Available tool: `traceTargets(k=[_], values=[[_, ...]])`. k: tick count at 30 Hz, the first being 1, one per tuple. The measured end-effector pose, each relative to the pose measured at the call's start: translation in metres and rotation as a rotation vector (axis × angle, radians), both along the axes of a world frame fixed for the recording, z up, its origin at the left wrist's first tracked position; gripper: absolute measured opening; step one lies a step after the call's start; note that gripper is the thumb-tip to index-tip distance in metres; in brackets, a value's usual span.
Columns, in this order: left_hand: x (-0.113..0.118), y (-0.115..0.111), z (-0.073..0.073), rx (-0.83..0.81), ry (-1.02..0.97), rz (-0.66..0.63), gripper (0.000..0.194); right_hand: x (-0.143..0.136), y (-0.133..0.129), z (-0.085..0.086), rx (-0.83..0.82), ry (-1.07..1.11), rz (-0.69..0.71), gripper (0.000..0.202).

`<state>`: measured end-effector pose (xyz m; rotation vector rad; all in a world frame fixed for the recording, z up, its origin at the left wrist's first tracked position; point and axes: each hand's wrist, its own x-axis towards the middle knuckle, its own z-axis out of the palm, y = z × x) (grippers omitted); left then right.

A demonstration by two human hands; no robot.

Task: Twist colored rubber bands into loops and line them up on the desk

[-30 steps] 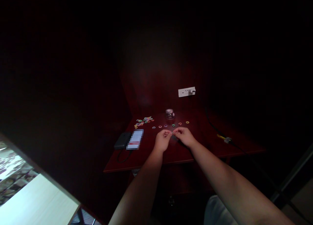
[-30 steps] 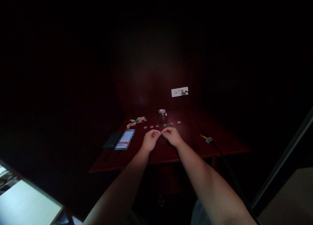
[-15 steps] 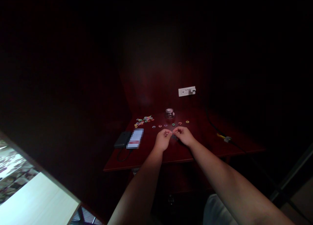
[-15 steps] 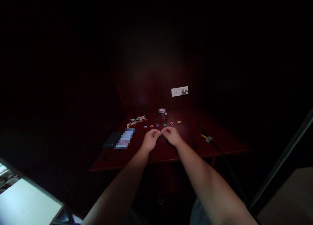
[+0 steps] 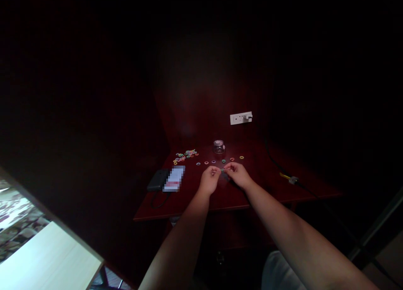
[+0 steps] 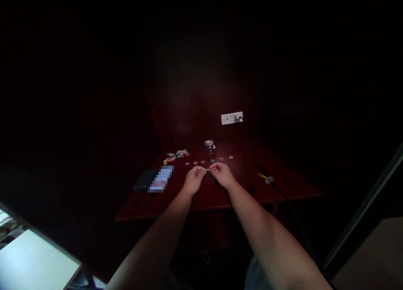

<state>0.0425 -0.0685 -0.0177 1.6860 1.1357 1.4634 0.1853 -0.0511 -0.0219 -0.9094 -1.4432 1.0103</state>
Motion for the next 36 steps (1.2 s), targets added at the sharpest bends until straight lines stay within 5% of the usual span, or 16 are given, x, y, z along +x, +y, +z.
traceTargets(k=[36], values=[[0.0013,-0.0028,0.0012,0.004,-0.003,-0.063,0.013,0.0010,-0.0020,0.0020,0.087,-0.118,0.026,0.016]])
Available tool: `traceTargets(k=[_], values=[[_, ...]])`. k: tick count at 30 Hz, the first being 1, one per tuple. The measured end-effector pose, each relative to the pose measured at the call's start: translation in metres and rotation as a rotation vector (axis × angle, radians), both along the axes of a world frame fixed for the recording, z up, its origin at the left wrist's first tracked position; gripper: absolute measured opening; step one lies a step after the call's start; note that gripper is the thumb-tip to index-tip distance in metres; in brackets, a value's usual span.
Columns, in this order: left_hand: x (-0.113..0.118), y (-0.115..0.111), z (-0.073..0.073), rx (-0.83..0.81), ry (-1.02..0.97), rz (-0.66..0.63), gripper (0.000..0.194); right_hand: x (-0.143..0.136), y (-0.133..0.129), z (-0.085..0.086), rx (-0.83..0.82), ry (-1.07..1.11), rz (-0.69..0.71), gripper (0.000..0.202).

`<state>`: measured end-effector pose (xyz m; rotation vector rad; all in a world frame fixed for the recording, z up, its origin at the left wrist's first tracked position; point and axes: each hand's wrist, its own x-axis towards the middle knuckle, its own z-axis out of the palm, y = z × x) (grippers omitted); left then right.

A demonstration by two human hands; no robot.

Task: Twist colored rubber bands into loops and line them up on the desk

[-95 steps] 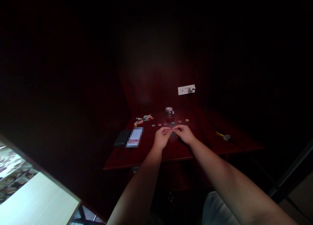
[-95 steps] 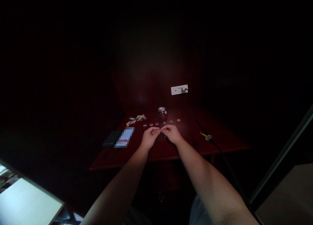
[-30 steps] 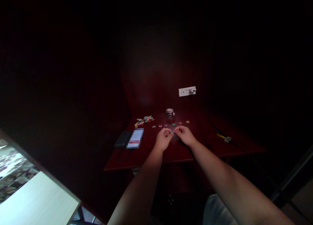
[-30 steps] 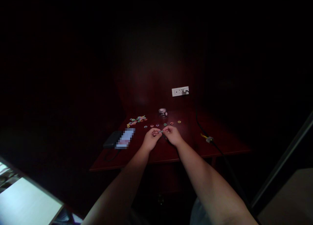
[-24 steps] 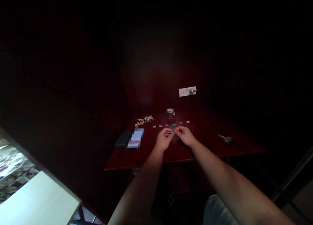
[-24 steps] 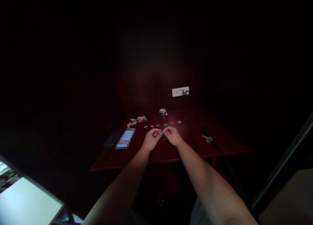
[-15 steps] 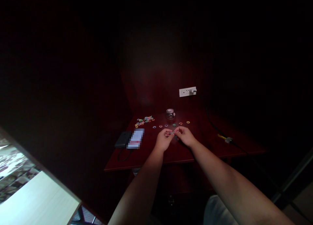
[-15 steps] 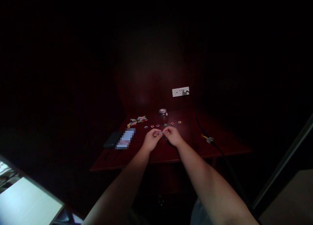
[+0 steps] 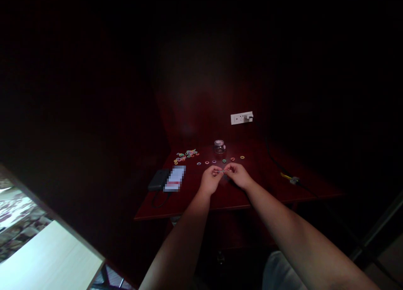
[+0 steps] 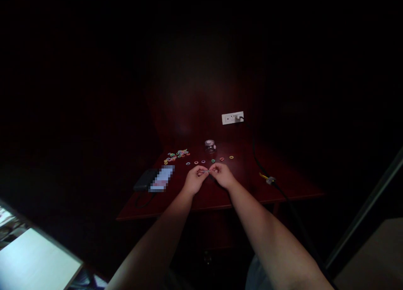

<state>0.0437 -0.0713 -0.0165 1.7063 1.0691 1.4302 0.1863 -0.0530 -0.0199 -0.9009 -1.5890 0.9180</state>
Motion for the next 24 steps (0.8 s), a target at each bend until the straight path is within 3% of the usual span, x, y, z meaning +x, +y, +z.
traceTargets(k=[24], values=[[-0.0010,0.0006,0.0005,-0.020,-0.015,0.013,0.019,-0.0001,-0.0029,0.0018,0.033,-0.078,0.001,0.020]])
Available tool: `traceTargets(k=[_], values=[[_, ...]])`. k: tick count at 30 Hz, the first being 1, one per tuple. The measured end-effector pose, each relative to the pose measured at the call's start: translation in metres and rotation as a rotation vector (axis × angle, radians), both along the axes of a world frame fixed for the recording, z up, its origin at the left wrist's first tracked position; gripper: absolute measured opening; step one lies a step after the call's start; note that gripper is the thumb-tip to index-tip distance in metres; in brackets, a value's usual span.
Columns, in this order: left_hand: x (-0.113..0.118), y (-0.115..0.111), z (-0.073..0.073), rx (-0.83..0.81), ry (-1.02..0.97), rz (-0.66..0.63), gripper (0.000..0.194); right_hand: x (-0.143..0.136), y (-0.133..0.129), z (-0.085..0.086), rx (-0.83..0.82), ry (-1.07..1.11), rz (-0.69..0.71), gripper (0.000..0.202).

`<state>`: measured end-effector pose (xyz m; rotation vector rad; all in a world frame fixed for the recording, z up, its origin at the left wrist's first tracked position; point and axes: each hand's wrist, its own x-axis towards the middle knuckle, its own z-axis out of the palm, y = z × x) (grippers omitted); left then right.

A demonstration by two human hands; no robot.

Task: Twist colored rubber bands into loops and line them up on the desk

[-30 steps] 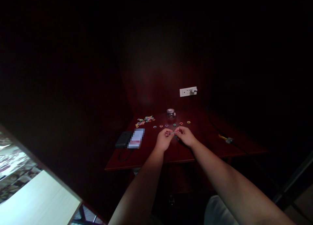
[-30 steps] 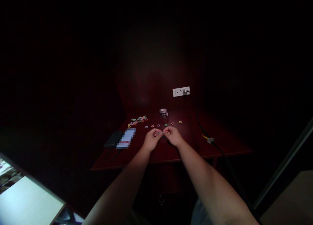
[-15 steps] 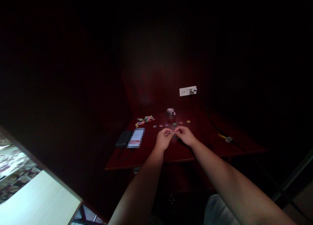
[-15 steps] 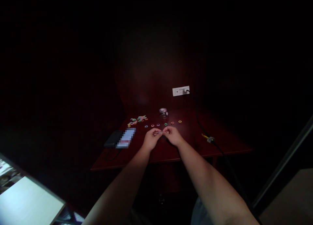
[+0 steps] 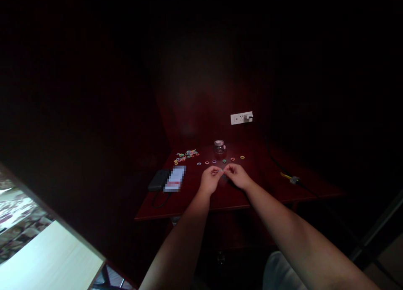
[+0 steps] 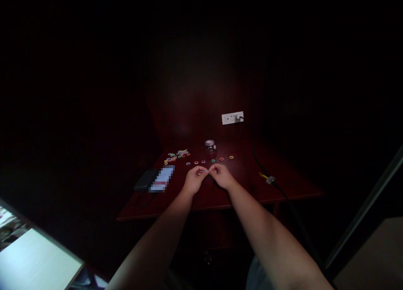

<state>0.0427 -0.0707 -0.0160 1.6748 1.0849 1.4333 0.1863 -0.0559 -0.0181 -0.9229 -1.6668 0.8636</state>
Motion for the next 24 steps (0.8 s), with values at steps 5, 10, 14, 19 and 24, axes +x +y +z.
traceTargets(k=[5,10,14,19,24], values=[[-0.0016,0.0014,-0.0026,0.019,0.015,-0.015,0.018,0.0002,0.0020,-0.0023,0.002,0.025,0.005,0.017],[-0.0014,0.0024,-0.0042,0.008,0.005,-0.029,0.018,0.0006,0.0004,-0.0011,-0.018,0.051,0.007,0.016],[0.0001,0.0013,-0.0033,0.016,0.003,-0.020,0.018,0.0001,0.0003,-0.0010,-0.021,0.077,0.009,0.016],[0.0011,-0.0011,-0.0010,0.000,0.004,-0.013,0.020,-0.0006,0.0017,-0.0022,-0.035,0.109,0.015,0.016],[0.0007,0.0010,-0.0031,-0.011,-0.010,-0.018,0.020,-0.0006,0.0017,-0.0020,-0.030,0.110,0.016,0.016]])
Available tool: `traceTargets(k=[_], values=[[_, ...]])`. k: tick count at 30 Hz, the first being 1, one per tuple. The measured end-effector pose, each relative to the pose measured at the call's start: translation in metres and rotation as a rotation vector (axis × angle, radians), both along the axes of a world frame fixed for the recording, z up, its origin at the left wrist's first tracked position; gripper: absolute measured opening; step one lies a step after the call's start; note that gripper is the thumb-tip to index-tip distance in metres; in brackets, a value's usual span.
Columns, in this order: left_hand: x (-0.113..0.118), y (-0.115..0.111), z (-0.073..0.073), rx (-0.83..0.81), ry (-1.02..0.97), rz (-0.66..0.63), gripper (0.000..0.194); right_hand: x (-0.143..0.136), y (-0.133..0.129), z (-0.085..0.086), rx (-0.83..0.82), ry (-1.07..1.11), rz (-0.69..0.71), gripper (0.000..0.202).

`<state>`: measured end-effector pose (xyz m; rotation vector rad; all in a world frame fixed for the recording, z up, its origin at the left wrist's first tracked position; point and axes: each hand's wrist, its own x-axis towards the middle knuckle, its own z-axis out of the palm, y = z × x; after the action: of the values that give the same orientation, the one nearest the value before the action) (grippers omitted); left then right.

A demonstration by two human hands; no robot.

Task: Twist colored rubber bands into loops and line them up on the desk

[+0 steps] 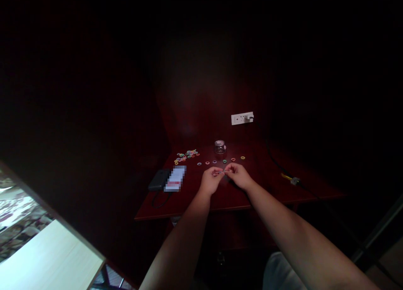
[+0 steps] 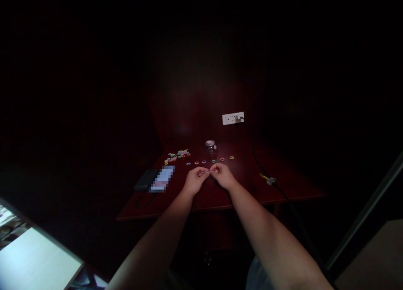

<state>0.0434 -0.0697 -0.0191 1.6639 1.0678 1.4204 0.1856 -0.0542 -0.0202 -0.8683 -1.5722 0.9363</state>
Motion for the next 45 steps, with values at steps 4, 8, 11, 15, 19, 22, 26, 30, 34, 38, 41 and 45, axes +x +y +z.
traceTargets(k=[4,8,11,15,19,22,26,30,34,38,41,45], values=[[0.0002,0.0015,-0.0013,-0.016,0.005,0.005,0.022,0.0001,0.0007,-0.0007,0.001,-0.009,-0.009,0.016],[0.0004,-0.0003,0.0009,-0.018,0.053,0.017,0.022,-0.0002,0.0009,-0.0007,-0.007,-0.017,-0.004,0.017],[0.0000,-0.0013,0.0023,-0.003,0.077,0.020,0.023,-0.0004,0.0007,0.0000,0.000,-0.023,0.001,0.017],[-0.0009,-0.0011,0.0026,0.042,0.100,0.026,0.024,-0.0002,-0.0001,0.0011,0.000,-0.055,0.019,0.018],[-0.0013,0.0000,0.0016,0.041,0.085,0.025,0.021,-0.0001,-0.0005,0.0010,-0.008,-0.066,0.024,0.021],[-0.0011,0.0014,-0.0002,0.025,0.058,0.015,0.020,-0.0002,-0.0003,0.0003,-0.005,-0.057,0.024,0.020],[-0.0010,0.0036,-0.0028,0.019,0.058,0.001,0.018,-0.0004,-0.0002,-0.0001,0.008,-0.042,0.021,0.017],[-0.0018,0.0045,-0.0039,0.030,0.065,-0.012,0.017,0.0001,-0.0002,-0.0008,-0.007,-0.028,0.034,0.014],[-0.0019,0.0034,-0.0031,0.026,0.070,-0.014,0.016,0.0009,-0.0002,-0.0014,-0.007,-0.009,0.057,0.010],[-0.0008,0.0023,-0.0021,0.019,0.066,-0.018,0.016,0.0010,-0.0002,-0.0008,-0.001,-0.013,0.048,0.010],[-0.0003,0.0020,-0.0017,0.021,0.060,-0.012,0.016,0.0008,0.0009,-0.0012,0.004,-0.033,0.022,0.012],[-0.0004,0.0005,0.0004,0.021,0.063,0.003,0.015,0.0013,0.0032,-0.0031,0.007,-0.044,0.015,0.015]])
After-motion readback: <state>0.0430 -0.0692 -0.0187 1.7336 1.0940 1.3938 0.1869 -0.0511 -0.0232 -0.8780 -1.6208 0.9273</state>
